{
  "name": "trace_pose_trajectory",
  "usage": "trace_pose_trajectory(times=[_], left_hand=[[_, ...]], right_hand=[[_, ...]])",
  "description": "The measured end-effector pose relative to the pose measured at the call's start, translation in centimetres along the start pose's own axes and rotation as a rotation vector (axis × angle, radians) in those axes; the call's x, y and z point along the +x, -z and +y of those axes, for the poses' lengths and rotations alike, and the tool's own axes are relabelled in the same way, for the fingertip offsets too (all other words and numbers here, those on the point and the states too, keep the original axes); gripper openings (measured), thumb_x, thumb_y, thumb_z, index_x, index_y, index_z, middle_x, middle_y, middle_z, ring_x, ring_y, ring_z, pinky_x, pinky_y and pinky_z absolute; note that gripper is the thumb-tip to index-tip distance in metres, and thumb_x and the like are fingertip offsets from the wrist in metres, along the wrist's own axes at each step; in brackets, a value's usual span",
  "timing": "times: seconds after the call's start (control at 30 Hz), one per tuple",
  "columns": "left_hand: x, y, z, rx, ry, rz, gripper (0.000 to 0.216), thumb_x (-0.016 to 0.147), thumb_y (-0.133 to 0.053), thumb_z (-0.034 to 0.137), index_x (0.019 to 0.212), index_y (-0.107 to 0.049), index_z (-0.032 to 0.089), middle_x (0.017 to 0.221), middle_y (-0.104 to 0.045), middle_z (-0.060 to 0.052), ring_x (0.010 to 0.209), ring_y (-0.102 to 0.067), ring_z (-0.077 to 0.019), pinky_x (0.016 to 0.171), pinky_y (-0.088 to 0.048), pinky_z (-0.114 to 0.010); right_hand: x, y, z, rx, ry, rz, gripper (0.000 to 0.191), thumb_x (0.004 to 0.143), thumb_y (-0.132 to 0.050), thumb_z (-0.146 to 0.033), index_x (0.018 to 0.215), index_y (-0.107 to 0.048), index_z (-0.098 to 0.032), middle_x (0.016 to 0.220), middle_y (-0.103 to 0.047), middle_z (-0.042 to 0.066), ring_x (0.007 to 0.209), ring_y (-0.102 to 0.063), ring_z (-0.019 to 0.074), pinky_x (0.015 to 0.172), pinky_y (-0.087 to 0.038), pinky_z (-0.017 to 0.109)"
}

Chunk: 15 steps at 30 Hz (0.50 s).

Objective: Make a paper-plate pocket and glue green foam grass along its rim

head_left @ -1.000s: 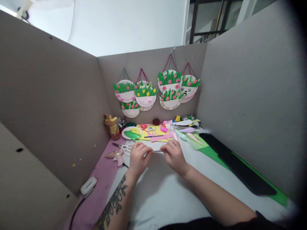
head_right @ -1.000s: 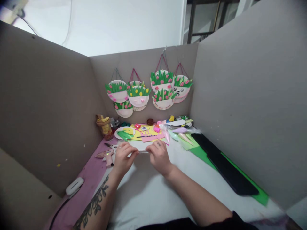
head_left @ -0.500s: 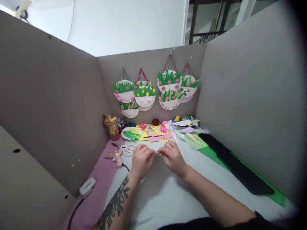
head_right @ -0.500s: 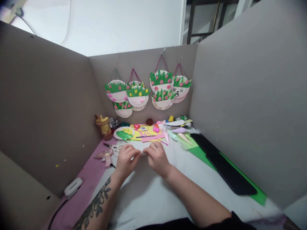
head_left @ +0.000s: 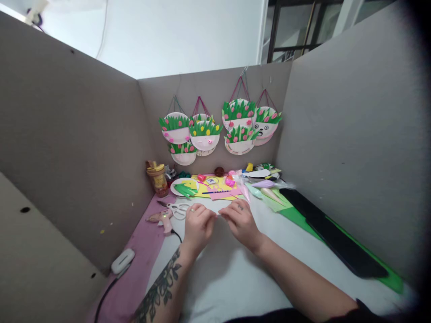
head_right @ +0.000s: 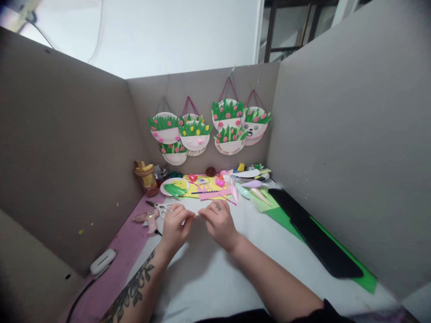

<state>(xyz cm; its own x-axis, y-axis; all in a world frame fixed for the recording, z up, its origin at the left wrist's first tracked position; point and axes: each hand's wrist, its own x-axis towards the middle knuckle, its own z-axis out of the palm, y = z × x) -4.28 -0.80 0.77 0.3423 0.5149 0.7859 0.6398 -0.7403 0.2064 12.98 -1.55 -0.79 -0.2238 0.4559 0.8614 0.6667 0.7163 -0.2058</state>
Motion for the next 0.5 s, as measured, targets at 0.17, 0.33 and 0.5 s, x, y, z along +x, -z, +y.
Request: trace_pose_trajectory(times=[0.17,0.33,0.5], left_hand=[[0.11,0.16,-0.02,-0.061,0.022,-0.034,0.014,0.086,-0.054,0.021,0.076,-0.063,0.019,0.069,-0.061,-0.002,0.076,-0.053,-0.0172,0.075,-0.037,-0.032],[0.07,0.09,0.17,0.055,0.037,-0.022,0.012,0.084,-0.055,0.017,0.078,-0.065,0.021,0.069,-0.063,-0.001,0.082,-0.054,-0.0193,0.079,-0.033,-0.035],[0.16,0.17,0.10,0.023,0.110,-0.026,0.012,0.083,-0.057,0.017,0.074,-0.064,0.020,0.070,-0.063,-0.001,0.079,-0.054,-0.0181,0.080,-0.032,-0.034]], right_hand=[[-0.02,0.15,0.11,0.061,-0.033,0.050,0.022,0.083,-0.048,-0.002,0.081,-0.063,-0.019,0.065,-0.054,0.003,0.074,-0.044,0.0186,0.069,-0.038,0.034],[-0.03,-0.13,0.44,0.034,-0.003,0.017,0.020,0.084,-0.052,-0.006,0.088,-0.065,-0.021,0.070,-0.059,0.003,0.077,-0.046,0.0195,0.073,-0.038,0.036],[-0.10,-0.26,0.66,0.027,-0.063,0.036,0.022,0.085,-0.046,-0.005,0.083,-0.064,-0.018,0.070,-0.056,0.004,0.076,-0.045,0.0196,0.071,-0.038,0.035]])
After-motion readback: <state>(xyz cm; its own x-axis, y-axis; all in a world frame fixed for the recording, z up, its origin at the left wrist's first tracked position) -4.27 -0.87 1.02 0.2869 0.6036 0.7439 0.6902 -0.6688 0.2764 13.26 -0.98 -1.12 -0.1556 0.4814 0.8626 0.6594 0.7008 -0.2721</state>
